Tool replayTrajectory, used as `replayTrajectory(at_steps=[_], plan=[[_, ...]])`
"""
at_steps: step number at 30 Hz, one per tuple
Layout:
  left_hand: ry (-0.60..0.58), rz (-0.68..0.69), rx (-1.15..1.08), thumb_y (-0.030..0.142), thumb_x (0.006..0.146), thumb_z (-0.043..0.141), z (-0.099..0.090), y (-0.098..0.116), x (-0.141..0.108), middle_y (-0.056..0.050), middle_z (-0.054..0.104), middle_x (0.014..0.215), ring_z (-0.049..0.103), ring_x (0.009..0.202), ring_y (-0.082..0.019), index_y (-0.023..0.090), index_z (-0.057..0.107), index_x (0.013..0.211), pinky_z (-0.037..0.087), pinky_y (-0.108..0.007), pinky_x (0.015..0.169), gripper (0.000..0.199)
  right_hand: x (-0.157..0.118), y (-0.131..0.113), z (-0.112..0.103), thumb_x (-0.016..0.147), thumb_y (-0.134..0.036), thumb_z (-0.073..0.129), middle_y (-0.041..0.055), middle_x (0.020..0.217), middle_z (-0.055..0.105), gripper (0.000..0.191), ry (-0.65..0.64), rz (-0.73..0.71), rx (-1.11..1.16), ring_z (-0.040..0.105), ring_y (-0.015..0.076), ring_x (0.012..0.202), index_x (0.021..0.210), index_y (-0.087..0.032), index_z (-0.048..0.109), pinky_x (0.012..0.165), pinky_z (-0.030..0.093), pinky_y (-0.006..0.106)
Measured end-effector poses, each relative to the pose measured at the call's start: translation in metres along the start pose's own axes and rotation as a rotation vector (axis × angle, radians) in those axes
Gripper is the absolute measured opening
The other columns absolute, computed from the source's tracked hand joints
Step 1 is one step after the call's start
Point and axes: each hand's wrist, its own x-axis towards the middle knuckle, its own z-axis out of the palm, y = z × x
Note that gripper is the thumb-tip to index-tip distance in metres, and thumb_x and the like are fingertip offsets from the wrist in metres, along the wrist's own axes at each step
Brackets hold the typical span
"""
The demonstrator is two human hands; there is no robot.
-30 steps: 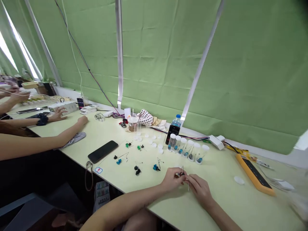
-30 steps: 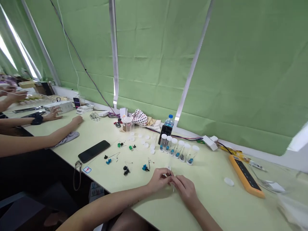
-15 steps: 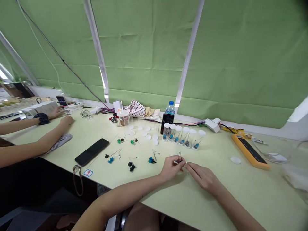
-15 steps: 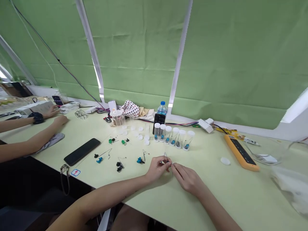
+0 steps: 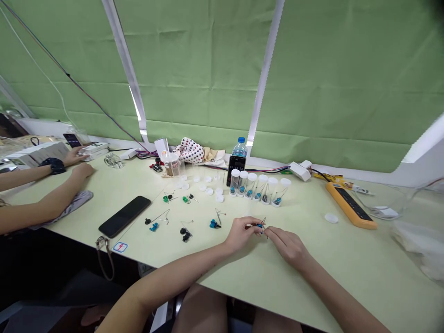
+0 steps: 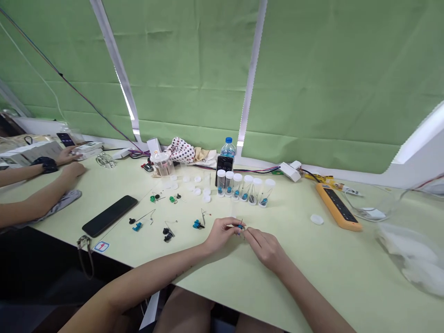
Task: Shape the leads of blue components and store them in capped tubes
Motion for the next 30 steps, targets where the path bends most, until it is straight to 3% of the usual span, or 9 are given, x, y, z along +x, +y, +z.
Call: replayTrajectory(at_steps=[4, 8, 14, 16, 19, 21, 23, 30], plan=[[-0.030, -0.033, -0.011, 0.022, 0.070, 0.060, -0.001, -0.001, 0.000, -0.007, 0.066, 0.082, 0.058, 0.062, -0.013, 0.013, 0.069, 0.083, 0.051, -0.028, 0.067, 0.019, -0.006, -0.002, 0.007, 0.087, -0.008, 0.045, 0.0114, 0.093, 0.069, 0.024, 0.021, 0.129, 0.054, 0.066, 0.0181, 0.084, 0.104, -0.015, 0.060, 0.072, 0.054, 0.027], [-0.047, -0.033, 0.043, 0.020, 0.070, 0.057, -0.003, 0.000, -0.001, -0.005, 0.065, 0.080, 0.056, 0.063, -0.012, 0.014, 0.068, 0.081, 0.050, -0.027, 0.068, 0.017, -0.001, -0.007, 0.009, 0.090, -0.012, 0.038, 0.0057, 0.081, 0.068, 0.025, -0.021, 0.278, 0.222, 0.065, 0.0128, 0.067, 0.096, -0.019, 0.062, 0.062, 0.053, 0.023], [-0.104, 0.004, 0.177, 0.021, 0.075, 0.052, -0.004, 0.002, -0.002, -0.005, 0.064, 0.080, 0.057, 0.071, -0.013, 0.014, 0.067, 0.085, 0.047, -0.025, 0.072, 0.020, 0.008, -0.014, 0.008, 0.090, -0.031, 0.044, 0.0016, 0.070, 0.065, 0.018, -0.045, 0.693, 0.628, 0.062, 0.0135, 0.055, 0.089, -0.021, 0.059, 0.056, 0.054, 0.025], [-0.118, 0.015, 0.215, 0.023, 0.077, 0.050, -0.004, 0.002, -0.002, -0.005, 0.064, 0.082, 0.056, 0.069, -0.012, 0.014, 0.067, 0.086, 0.047, -0.024, 0.069, 0.021, 0.009, -0.016, 0.009, 0.088, -0.038, 0.047, 0.0009, 0.068, 0.064, 0.021, -0.063, 0.831, 0.765, 0.062, 0.0146, 0.054, 0.097, -0.021, 0.055, 0.055, 0.054, 0.027], [-0.139, 0.007, 0.236, 0.026, 0.078, 0.050, -0.004, 0.003, -0.002, -0.006, 0.063, 0.086, 0.054, 0.062, -0.010, 0.013, 0.067, 0.086, 0.047, -0.023, 0.063, 0.023, 0.009, -0.017, 0.013, 0.087, -0.043, 0.049, 0.0007, 0.069, 0.063, 0.041, -0.047, 0.965, 0.896, 0.061, 0.0160, 0.054, 0.119, -0.020, 0.040, 0.052, 0.054, 0.029], [-0.140, -0.008, 0.216, 0.029, 0.078, 0.052, -0.003, 0.003, -0.003, -0.006, 0.062, 0.086, 0.053, 0.062, -0.010, 0.012, 0.066, 0.085, 0.047, -0.023, 0.061, 0.023, 0.008, -0.017, 0.015, 0.086, -0.044, 0.049, 0.0009, 0.068, 0.063, 0.042, -0.053, 0.979, 0.907, 0.061, 0.0160, 0.055, 0.119, -0.019, 0.038, 0.052, 0.054, 0.028], [-0.128, -0.026, 0.181, 0.031, 0.077, 0.054, -0.002, 0.003, -0.004, -0.006, 0.061, 0.085, 0.054, 0.065, -0.011, 0.012, 0.066, 0.085, 0.048, -0.022, 0.060, 0.024, 0.007, -0.014, 0.016, 0.087, -0.043, 0.048, 0.0016, 0.069, 0.062, 0.031, -0.080, 0.933, 0.852, 0.061, 0.0155, 0.055, 0.108, -0.020, 0.045, 0.052, 0.053, 0.027], [-0.092, -0.075, 0.112, 0.039, 0.076, 0.056, -0.001, 0.004, -0.006, -0.005, 0.060, 0.082, 0.054, 0.057, -0.010, 0.011, 0.064, 0.082, 0.047, -0.023, 0.055, 0.030, 0.003, 0.003, 0.006, 0.089, -0.035, 0.044, 0.0087, 0.102, 0.059, 0.023, -0.096, 0.470, 0.297, 0.063, 0.0155, 0.075, 0.094, -0.024, 0.064, 0.068, 0.052, 0.027]])
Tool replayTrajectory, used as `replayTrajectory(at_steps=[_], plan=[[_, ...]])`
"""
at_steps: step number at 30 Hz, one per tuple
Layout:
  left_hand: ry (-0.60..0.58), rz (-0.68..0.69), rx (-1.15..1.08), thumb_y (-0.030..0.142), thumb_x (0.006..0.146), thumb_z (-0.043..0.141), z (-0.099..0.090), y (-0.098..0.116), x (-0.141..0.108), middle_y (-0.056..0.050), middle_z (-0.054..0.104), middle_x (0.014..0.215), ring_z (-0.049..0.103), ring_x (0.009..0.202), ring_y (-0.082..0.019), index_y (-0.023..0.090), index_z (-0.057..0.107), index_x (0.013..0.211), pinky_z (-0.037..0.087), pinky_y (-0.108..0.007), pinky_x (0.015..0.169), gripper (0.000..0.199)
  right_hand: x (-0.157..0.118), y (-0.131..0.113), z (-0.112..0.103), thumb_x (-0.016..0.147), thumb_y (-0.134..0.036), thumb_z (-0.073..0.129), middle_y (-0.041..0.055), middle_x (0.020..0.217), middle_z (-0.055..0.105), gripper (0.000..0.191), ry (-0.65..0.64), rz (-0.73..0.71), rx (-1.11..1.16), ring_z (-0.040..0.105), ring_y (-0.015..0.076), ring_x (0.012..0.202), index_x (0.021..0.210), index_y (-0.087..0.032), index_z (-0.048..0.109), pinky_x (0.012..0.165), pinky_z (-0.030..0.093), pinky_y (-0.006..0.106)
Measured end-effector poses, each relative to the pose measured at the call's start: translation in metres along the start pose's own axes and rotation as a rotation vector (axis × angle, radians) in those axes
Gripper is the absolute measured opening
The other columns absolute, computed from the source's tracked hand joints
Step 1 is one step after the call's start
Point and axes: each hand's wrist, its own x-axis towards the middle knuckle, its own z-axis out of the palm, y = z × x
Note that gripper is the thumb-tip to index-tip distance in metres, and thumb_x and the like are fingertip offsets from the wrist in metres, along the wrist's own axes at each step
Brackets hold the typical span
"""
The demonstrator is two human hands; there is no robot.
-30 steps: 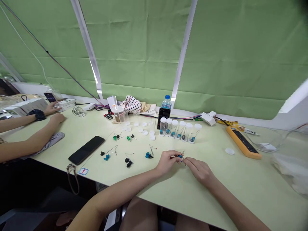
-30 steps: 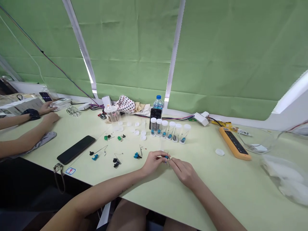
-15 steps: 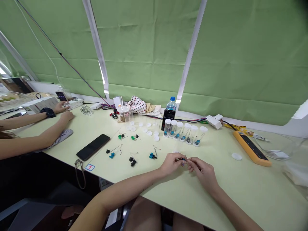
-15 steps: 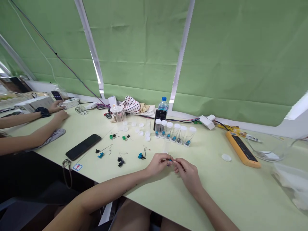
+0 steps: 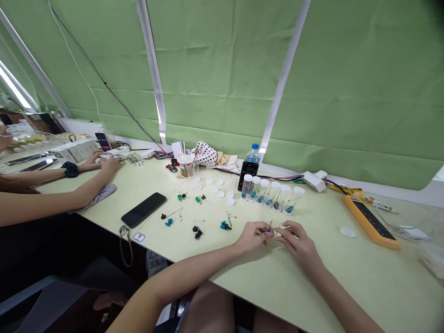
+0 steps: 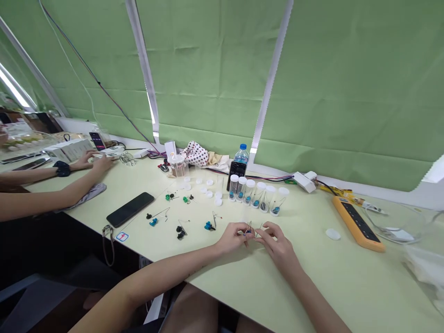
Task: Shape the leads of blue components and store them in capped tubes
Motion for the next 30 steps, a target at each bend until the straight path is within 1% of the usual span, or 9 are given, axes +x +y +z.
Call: replayTrajectory(at_steps=[4, 8, 11, 13, 17, 20, 23, 25, 30], plan=[[0.003, 0.001, 0.004, 0.041, 0.075, 0.056, -0.001, -0.002, -0.001, -0.005, 0.061, 0.082, 0.054, 0.055, -0.009, 0.012, 0.064, 0.083, 0.046, -0.023, 0.058, 0.031, -0.005, 0.007, -0.001, 0.092, -0.027, 0.037, 0.0064, 0.102, 0.063, 0.028, -0.091, -0.128, -0.082, 0.062, 0.0163, 0.088, 0.100, -0.025, 0.063, 0.072, 0.052, 0.024], [0.020, 0.010, 0.009, 0.041, 0.075, 0.056, -0.001, -0.007, 0.000, -0.005, 0.060, 0.081, 0.055, 0.056, -0.010, 0.012, 0.064, 0.082, 0.046, -0.023, 0.056, 0.031, -0.007, 0.005, 0.005, 0.092, -0.022, 0.037, 0.0068, 0.094, 0.066, 0.027, -0.091, -0.120, 0.003, 0.064, 0.0158, 0.080, 0.097, -0.022, 0.063, 0.067, 0.052, 0.025], [0.052, 0.045, 0.007, 0.039, 0.076, 0.055, -0.001, -0.006, -0.001, -0.005, 0.059, 0.080, 0.055, 0.060, -0.011, 0.011, 0.064, 0.081, 0.047, -0.022, 0.055, 0.030, -0.005, -0.005, 0.009, 0.091, -0.025, 0.039, 0.0056, 0.082, 0.065, 0.024, -0.096, 0.013, 0.188, 0.063, 0.0143, 0.066, 0.090, -0.021, 0.063, 0.061, 0.051, 0.025], [0.076, 0.081, 0.014, 0.038, 0.077, 0.054, -0.001, -0.004, -0.003, -0.005, 0.059, 0.081, 0.054, 0.062, -0.011, 0.012, 0.064, 0.081, 0.047, -0.022, 0.056, 0.028, -0.003, -0.013, 0.012, 0.091, -0.030, 0.042, 0.0046, 0.075, 0.065, 0.023, -0.089, 0.163, 0.340, 0.061, 0.0142, 0.060, 0.086, -0.020, 0.062, 0.059, 0.052, 0.026], [0.131, 0.122, 0.043, 0.035, 0.078, 0.053, -0.002, 0.002, -0.006, -0.006, 0.060, 0.082, 0.054, 0.059, -0.010, 0.012, 0.063, 0.080, 0.047, -0.023, 0.057, 0.026, 0.000, -0.026, 0.019, 0.085, -0.042, 0.050, 0.0040, 0.068, 0.066, 0.025, -0.085, 0.482, 0.655, 0.063, 0.0170, 0.059, 0.084, -0.019, 0.058, 0.057, 0.055, 0.030], [0.134, 0.113, 0.055, 0.035, 0.078, 0.053, -0.003, 0.000, -0.005, -0.006, 0.060, 0.081, 0.054, 0.059, -0.010, 0.012, 0.063, 0.079, 0.047, -0.023, 0.057, 0.026, 0.003, -0.030, 0.023, 0.080, -0.049, 0.055, 0.0036, 0.069, 0.066, 0.031, -0.080, 0.590, 0.843, 0.064, 0.0188, 0.061, 0.086, -0.019, 0.051, 0.056, 0.055, 0.032], [0.141, 0.112, 0.056, 0.034, 0.077, 0.053, -0.002, -0.005, -0.004, -0.005, 0.060, 0.079, 0.054, 0.060, -0.010, 0.012, 0.063, 0.080, 0.046, -0.022, 0.057, 0.025, 0.005, -0.031, 0.023, 0.080, -0.050, 0.056, 0.0033, 0.070, 0.065, 0.033, -0.077, 0.597, 0.900, 0.065, 0.0189, 0.064, 0.088, -0.020, 0.047, 0.058, 0.055, 0.032], [0.156, 0.106, 0.057, 0.035, 0.077, 0.053, -0.001, -0.009, -0.003, -0.005, 0.059, 0.077, 0.052, 0.058, -0.009, 0.011, 0.063, 0.079, 0.045, -0.022, 0.057, 0.025, 0.005, -0.031, 0.023, 0.081, -0.048, 0.054, 0.0031, 0.070, 0.065, 0.031, -0.077, 0.571, 0.871, 0.064, 0.0181, 0.062, 0.090, -0.020, 0.047, 0.057, 0.054, 0.031], [0.130, 0.083, -0.037, 0.039, 0.076, 0.055, 0.001, -0.007, -0.001, -0.004, 0.059, 0.073, 0.050, 0.055, -0.008, 0.011, 0.062, 0.076, 0.043, -0.022, 0.054, 0.029, 0.000, -0.028, 0.019, 0.088, -0.044, 0.045, 0.0014, 0.066, 0.062, 0.025, -0.086, 0.418, 0.579, 0.059, 0.0157, 0.056, 0.093, -0.020, 0.053, 0.054, 0.050, 0.028]])
